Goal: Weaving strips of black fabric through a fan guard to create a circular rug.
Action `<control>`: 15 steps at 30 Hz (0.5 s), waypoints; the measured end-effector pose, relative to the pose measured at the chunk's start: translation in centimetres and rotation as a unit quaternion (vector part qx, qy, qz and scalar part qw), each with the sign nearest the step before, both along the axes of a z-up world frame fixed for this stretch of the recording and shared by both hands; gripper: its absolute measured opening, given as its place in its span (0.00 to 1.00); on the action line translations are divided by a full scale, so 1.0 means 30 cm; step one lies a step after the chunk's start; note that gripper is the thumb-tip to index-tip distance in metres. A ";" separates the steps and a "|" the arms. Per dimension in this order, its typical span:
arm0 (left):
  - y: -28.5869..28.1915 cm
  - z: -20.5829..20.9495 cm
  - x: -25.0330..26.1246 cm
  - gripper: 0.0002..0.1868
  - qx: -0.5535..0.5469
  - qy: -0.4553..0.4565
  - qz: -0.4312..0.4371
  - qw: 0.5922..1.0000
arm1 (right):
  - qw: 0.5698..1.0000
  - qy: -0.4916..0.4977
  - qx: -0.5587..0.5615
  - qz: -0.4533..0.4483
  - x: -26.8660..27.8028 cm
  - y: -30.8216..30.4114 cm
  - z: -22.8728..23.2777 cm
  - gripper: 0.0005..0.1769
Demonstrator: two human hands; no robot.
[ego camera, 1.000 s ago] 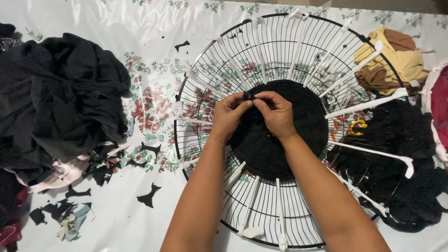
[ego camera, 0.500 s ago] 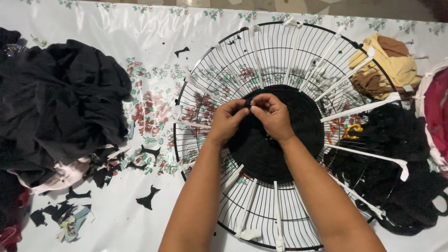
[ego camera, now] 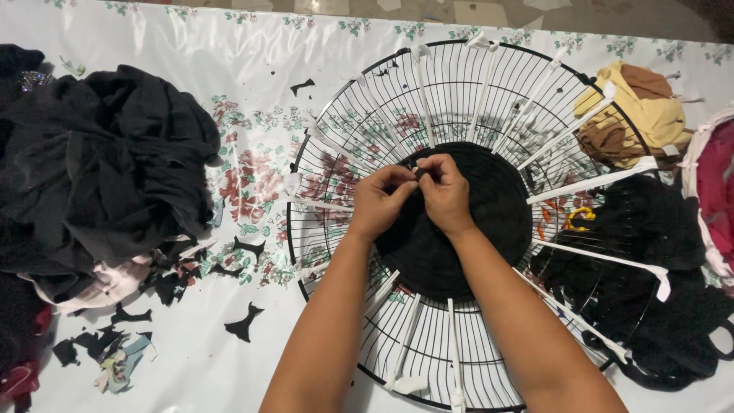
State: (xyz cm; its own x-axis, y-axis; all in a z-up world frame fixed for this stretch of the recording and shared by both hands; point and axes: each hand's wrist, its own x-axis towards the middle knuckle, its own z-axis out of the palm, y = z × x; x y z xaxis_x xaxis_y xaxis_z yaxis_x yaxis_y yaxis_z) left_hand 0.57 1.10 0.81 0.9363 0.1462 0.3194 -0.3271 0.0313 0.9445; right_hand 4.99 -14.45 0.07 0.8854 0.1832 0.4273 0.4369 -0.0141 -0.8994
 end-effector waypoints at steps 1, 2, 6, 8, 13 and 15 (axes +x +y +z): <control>0.003 0.003 -0.001 0.06 0.000 0.001 0.001 1.000 | 1.000 0.001 0.000 0.001 -0.001 -0.004 -0.006 0.08; 0.007 0.006 -0.002 0.10 -0.052 0.060 -0.012 0.997 | 1.000 0.000 -0.008 -0.002 -0.002 -0.007 -0.012 0.08; 0.008 0.002 0.022 0.11 -0.095 0.093 -0.012 0.991 | 0.999 -0.022 -0.017 0.022 -0.021 -0.006 0.014 0.09; 0.015 0.005 0.020 0.11 -0.118 0.103 -0.034 0.987 | 0.999 -0.026 -0.028 0.019 -0.041 0.001 0.045 0.11; 0.035 0.000 0.016 0.10 -0.138 0.093 -0.050 0.985 | 0.990 -0.082 -0.114 -0.015 -0.052 0.005 0.046 0.11; 0.028 0.018 0.008 0.09 -0.074 0.054 0.013 0.996 | 0.993 -0.067 -0.095 0.008 -0.049 0.008 0.043 0.10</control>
State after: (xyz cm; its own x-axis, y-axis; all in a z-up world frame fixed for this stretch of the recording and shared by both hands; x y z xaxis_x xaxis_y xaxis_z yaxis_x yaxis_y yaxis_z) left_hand 0.81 1.95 1.34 0.9592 0.2091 0.1906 -0.2269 0.1664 0.9596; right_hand 3.52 -14.21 1.36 0.8193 0.2861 0.4969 0.5537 -0.1697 -0.8153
